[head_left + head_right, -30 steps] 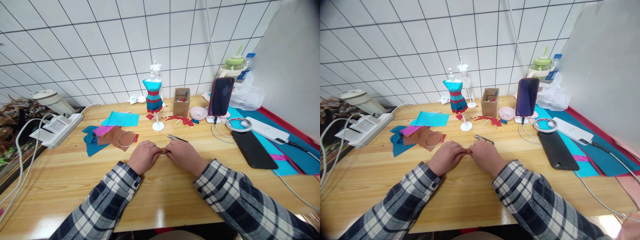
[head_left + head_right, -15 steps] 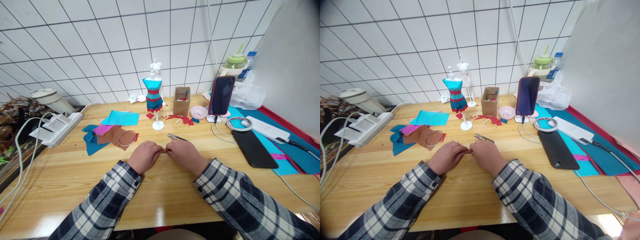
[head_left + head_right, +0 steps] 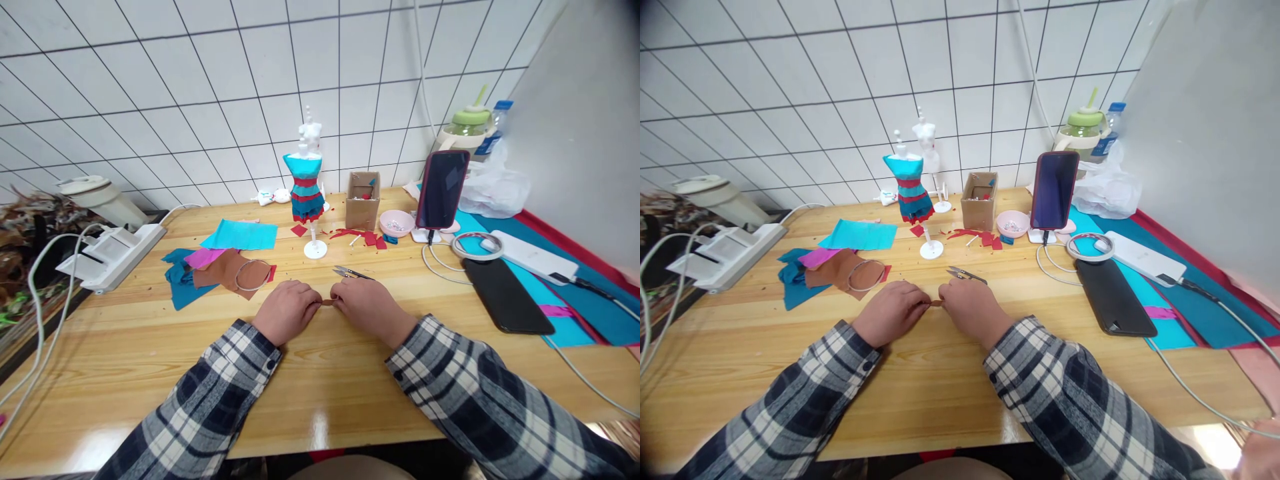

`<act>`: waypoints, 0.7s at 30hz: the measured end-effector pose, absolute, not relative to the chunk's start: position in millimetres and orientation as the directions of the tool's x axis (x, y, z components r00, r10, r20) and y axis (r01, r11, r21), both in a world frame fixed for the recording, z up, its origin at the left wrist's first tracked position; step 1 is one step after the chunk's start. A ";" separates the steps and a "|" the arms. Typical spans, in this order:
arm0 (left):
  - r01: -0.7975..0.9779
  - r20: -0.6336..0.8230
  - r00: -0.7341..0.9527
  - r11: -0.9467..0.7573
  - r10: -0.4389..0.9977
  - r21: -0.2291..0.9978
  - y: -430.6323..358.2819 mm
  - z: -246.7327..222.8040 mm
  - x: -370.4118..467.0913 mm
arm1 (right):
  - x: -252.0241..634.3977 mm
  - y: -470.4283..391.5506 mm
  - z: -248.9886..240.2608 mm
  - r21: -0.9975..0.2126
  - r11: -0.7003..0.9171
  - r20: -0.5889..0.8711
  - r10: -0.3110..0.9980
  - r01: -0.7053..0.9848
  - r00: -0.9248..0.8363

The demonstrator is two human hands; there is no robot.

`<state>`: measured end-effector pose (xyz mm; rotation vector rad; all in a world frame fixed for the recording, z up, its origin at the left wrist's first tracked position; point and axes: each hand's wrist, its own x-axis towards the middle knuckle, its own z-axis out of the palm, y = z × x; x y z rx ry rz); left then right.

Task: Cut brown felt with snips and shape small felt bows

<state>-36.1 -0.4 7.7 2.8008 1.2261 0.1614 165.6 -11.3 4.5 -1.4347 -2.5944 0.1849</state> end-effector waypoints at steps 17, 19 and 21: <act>0.752 0.290 0.605 -0.652 0.741 0.098 -11.8 13.7 -28.4 | 159.6 -17.2 12.8 -0.178 0.579 0.141 0.815 0.795 -0.562; 0.748 0.300 0.608 -0.657 0.735 0.094 -11.4 13.4 -29.0 | 159.9 -17.0 13.4 -0.186 0.574 0.139 0.819 0.797 -0.557; 0.744 0.305 0.612 -0.662 0.729 0.090 -11.4 13.4 -29.2 | 159.2 -17.4 12.9 -0.190 0.569 0.144 0.822 0.800 -0.550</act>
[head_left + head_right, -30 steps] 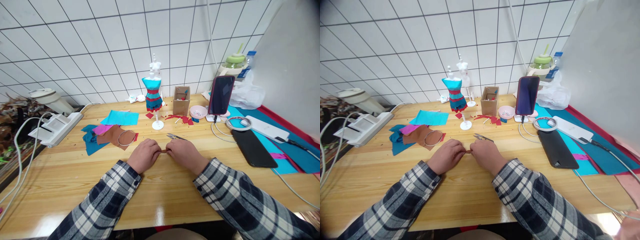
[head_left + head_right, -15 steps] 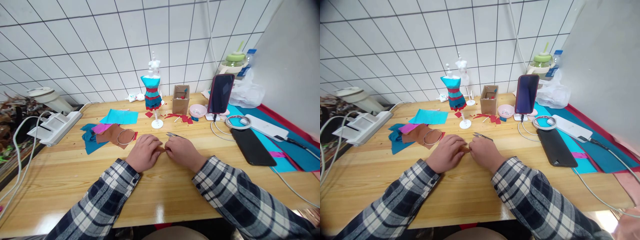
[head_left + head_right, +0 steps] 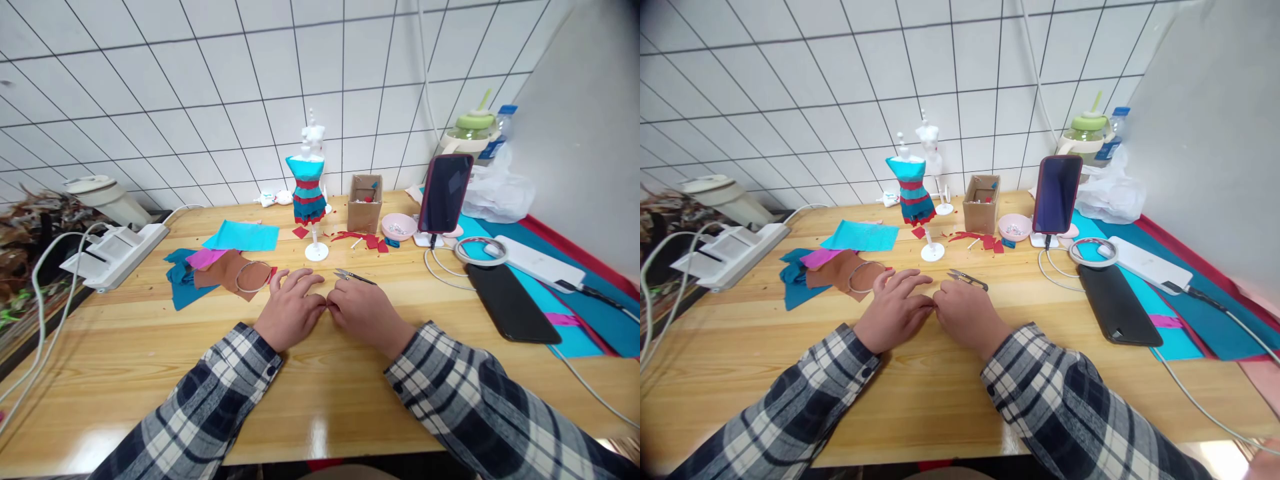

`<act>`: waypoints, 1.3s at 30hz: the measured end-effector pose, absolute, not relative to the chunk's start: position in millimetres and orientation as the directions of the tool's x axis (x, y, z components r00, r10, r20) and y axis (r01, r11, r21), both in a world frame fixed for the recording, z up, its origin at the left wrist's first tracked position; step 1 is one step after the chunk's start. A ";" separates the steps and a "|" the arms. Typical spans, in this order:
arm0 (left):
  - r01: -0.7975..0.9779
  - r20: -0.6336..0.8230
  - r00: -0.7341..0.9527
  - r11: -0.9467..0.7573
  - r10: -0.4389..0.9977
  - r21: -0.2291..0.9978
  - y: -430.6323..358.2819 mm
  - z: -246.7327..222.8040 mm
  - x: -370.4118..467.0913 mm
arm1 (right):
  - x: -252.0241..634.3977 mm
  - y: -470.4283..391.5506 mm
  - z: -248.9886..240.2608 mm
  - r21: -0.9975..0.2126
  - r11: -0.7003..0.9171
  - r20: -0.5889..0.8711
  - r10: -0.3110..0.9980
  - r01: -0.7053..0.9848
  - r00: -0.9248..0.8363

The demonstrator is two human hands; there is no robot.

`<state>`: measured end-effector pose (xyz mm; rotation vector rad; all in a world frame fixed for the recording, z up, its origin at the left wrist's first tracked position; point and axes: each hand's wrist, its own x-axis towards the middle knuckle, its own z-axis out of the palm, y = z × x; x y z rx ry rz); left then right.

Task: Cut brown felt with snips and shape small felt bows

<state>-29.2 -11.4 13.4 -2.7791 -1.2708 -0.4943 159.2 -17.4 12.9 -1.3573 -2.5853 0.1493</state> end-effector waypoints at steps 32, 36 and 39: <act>0.678 0.340 0.422 -0.541 0.841 0.498 -1.5 8.0 -36.1 | 200.7 30.2 -14.1 -0.304 0.254 0.173 0.963 0.918 -0.209; 0.636 0.346 0.328 -0.477 0.879 0.607 -0.4 5.6 -34.9 | 194.6 21.7 -1.9 -0.543 0.266 0.241 0.958 0.796 -0.156; 0.610 0.276 0.188 -0.333 0.943 0.719 0.1 5.8 -34.1 | 179.9 7.2 7.4 -0.738 0.250 0.227 0.967 0.627 -0.118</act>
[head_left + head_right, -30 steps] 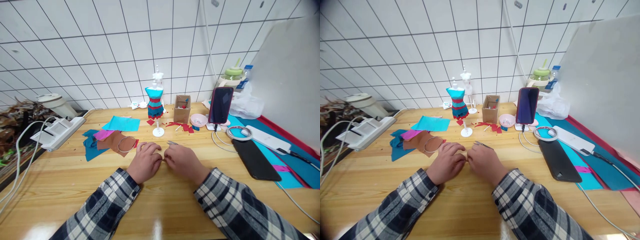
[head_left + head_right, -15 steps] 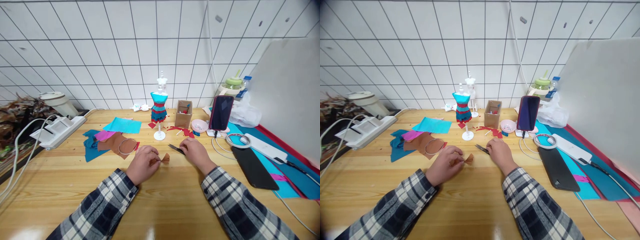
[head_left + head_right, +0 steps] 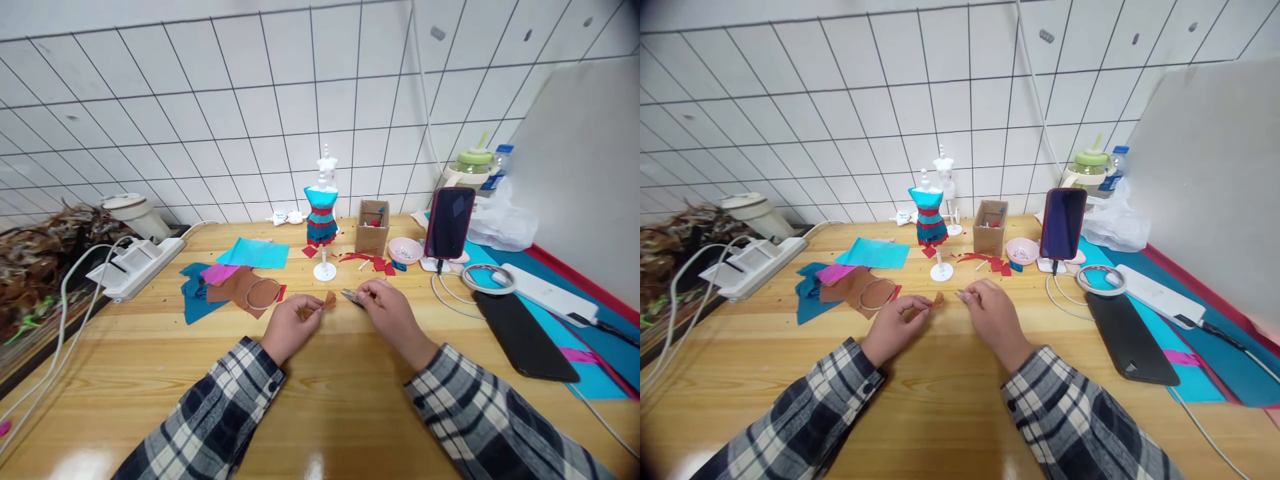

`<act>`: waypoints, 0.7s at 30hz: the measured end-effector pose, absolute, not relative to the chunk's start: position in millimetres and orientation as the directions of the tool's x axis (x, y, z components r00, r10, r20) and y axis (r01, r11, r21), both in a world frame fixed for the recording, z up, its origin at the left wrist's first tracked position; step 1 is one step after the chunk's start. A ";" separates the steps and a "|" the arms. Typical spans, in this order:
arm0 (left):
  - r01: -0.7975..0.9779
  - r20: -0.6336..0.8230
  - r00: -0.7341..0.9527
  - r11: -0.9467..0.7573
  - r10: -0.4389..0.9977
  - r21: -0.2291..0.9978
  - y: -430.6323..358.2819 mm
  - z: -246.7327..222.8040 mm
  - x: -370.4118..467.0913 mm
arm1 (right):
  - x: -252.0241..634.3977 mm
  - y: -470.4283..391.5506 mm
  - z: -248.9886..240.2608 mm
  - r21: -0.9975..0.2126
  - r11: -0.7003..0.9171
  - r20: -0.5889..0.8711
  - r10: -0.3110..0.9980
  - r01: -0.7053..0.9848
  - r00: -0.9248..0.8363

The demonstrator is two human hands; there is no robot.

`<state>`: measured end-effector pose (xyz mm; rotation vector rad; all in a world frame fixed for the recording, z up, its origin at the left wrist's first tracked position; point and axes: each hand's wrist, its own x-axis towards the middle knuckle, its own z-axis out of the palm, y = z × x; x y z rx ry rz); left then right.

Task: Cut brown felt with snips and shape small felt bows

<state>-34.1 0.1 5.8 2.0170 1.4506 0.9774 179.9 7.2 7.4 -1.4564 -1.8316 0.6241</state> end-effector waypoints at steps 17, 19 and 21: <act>0.570 0.169 0.109 -0.201 0.980 0.797 -8.8 6.5 -25.4 | 141.2 -24.2 -0.5 -0.851 -0.429 -0.321 0.881 -0.304 -0.346; 0.582 0.168 0.121 -0.207 0.978 0.786 -11.6 7.1 -23.7 | 140.0 -24.7 -1.0 -0.845 -0.438 -0.327 0.877 -0.306 -0.352; 0.594 0.167 0.132 -0.213 0.977 0.776 -14.1 7.9 -22.2 | 139.8 -25.2 0.1 -0.833 -0.452 -0.329 0.869 -0.319 -0.369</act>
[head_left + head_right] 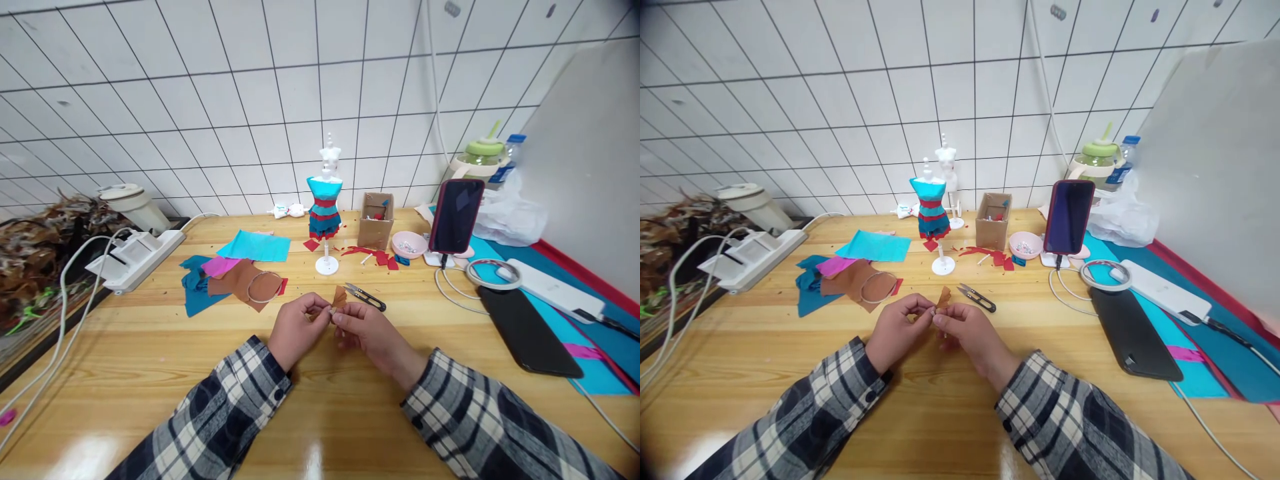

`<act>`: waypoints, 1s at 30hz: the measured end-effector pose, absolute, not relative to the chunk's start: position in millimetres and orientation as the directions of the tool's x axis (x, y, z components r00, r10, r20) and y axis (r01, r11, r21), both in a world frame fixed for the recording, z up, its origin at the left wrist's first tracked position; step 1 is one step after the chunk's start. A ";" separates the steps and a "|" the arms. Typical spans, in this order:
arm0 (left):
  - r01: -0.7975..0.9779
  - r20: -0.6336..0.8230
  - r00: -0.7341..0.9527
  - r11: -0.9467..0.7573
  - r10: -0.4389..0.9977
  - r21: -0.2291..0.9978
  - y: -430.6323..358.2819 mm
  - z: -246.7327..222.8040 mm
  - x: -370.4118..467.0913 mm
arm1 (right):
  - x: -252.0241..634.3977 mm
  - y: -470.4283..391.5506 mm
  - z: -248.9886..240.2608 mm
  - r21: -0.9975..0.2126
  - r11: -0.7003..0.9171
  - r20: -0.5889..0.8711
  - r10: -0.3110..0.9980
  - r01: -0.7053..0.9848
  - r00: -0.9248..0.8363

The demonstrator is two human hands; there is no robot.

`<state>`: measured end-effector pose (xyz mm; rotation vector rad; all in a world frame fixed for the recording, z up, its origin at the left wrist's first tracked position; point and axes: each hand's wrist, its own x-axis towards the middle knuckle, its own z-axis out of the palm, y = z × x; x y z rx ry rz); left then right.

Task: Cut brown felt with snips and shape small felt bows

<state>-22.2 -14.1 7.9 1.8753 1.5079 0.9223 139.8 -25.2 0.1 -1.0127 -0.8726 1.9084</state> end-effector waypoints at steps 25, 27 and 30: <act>0.422 0.198 0.289 -0.310 0.937 0.852 -18.7 14.9 -24.2 | 138.6 -22.1 -3.6 -0.804 -0.452 -0.333 0.880 -0.385 -0.338; 0.370 0.185 0.291 -0.289 0.939 0.883 -17.6 13.9 -25.0 | 138.7 -21.2 -4.0 -0.803 -0.448 -0.332 0.884 -0.394 -0.330; 0.310 0.144 0.275 -0.230 0.951 0.923 -16.5 12.0 -24.8 | 137.9 -20.8 -5.2 -0.806 -0.440 -0.324 0.888 -0.396 -0.326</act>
